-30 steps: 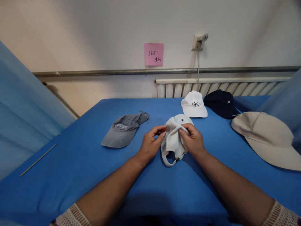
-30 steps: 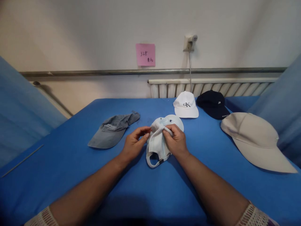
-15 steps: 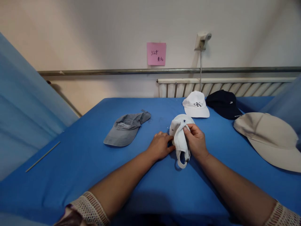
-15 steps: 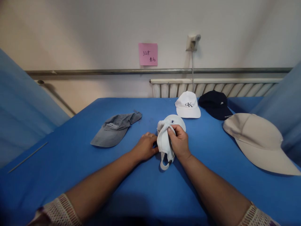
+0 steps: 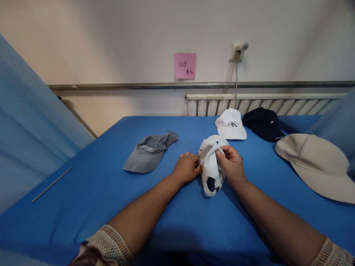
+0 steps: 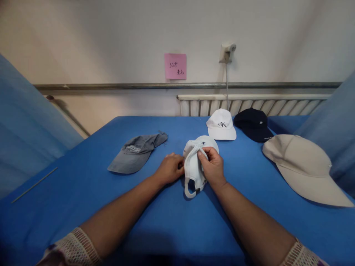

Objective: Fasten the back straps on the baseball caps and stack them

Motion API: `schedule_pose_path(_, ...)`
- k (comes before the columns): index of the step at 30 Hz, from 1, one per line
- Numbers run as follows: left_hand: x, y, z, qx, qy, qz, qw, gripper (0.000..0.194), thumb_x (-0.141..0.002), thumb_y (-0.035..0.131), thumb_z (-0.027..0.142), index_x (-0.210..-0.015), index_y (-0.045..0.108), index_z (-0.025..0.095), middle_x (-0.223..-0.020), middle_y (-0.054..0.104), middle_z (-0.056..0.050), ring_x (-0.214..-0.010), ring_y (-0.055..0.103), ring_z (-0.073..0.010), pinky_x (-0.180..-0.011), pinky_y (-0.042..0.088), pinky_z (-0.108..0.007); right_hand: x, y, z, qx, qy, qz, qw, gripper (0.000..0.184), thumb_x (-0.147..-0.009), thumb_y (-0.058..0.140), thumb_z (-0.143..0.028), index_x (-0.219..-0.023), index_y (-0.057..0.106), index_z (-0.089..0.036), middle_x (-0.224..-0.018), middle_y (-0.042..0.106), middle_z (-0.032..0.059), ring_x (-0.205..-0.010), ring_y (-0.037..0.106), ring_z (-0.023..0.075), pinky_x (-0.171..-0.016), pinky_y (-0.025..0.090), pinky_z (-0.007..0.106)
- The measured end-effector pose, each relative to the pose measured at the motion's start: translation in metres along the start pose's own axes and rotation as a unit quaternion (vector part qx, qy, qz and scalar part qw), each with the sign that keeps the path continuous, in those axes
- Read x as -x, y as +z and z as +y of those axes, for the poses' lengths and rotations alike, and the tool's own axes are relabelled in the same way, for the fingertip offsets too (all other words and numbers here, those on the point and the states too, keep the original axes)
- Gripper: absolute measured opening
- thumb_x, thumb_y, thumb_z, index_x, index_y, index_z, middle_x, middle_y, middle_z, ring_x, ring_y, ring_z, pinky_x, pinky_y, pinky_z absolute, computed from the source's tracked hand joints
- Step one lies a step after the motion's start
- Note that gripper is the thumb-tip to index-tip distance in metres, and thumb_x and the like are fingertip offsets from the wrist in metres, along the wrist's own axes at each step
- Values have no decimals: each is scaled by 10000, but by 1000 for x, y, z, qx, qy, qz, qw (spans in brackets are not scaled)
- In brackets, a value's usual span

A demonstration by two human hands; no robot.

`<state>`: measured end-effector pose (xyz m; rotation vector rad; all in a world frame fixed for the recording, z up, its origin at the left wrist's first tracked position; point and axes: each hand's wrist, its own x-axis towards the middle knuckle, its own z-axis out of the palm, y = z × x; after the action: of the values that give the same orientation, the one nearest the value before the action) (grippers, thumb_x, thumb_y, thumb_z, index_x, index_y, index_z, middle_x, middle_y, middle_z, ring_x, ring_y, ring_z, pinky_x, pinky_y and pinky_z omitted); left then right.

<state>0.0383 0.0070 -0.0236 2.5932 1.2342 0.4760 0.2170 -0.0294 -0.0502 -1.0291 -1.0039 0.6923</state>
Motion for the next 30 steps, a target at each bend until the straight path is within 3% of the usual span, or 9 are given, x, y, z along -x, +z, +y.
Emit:
schedule_pose_path(2, 3, -14, -18, 37, -4, 52, 998, 119, -789, 570, 275, -739, 647, 199, -771, 684, -38, -764, 581, -209, -809, 421, -368, -3, -2, -1, 10, -19, 11, 1000, 188, -761, 715, -350, -856, 635, -209, -810, 672, 4, -754, 615, 169, -736, 493, 311)
schedule_pose_path(5, 7, -37, -49, 130, -23, 84, 988, 154, -784, 585, 326, -703, 649, 212, -740, 679, -33, -731, 592, -197, -746, 460, -331, -6, -6, -4, 74, -54, 9, 996, 140, -773, 694, -313, -849, 625, -218, -804, 663, 5, -702, 594, 160, -676, 482, 296)
schedule_pose_path(9, 8, -52, -73, 202, -37, 37, 978, 135, -755, 597, 321, -729, 690, 226, -750, 698, -45, -717, 627, -200, -698, 495, -318, -4, -8, -10, 192, -139, -50, 970, 49, -794, 642, -244, -840, 634, -230, -884, 661, 21, -722, 574, 163, -655, 454, 292)
schedule_pose_path(13, 9, -47, -63, 222, -47, 50, 973, 178, -733, 635, 323, -850, 722, 220, -889, 731, -72, -851, 663, -230, -779, 520, -345, 1, -5, -18, 232, -182, -88, 952, 73, -803, 606, -189, -854, 626, -237, -882, 661, 15, -727, 568, 161, -667, 444, 293)
schedule_pose_path(19, 14, -37, -34, 258, -10, 17, 966, 306, -704, 704, 321, -986, 671, 205, -993, 708, -66, -921, 647, -226, -866, 502, -357, 3, -1, -15, 221, -154, -99, 958, 48, -814, 611, -237, -858, 631, -241, -860, 675, 14, -741, 600, 173, -673, 462, 296)
schedule_pose_path(23, 12, -28, -33, 290, -38, 36, 955, 197, -737, 654, 317, -885, 657, 186, -861, 689, -36, -806, 621, -190, -769, 505, -327, 4, -2, -14, 213, -146, -102, 961, 48, -816, 610, -241, -860, 630, -241, -846, 682, 12, -749, 615, 177, -696, 476, 304)
schedule_pose_path(26, 7, -27, -38, 368, -101, 92, 920, 159, -744, 641, 334, -776, 631, 179, -730, 641, -10, -683, 580, -151, -655, 479, -276, 4, -3, -16, 221, -165, -94, 957, 48, -825, 591, -230, -852, 628, -244, -838, 681, 11, -738, 607, 175, -692, 470, 307)
schedule_pose_path(30, 4, -30, -44, 485, -158, 130, 850, 225, -713, 689, 361, -811, 605, 177, -700, 610, 11, -624, 557, -116, -618, 454, -240, 3, -4, -17, 223, -177, -99, 954, 62, -827, 579, -216, -844, 631, -244, -872, 687, 17, -754, 609, 176, -683, 458, 303)
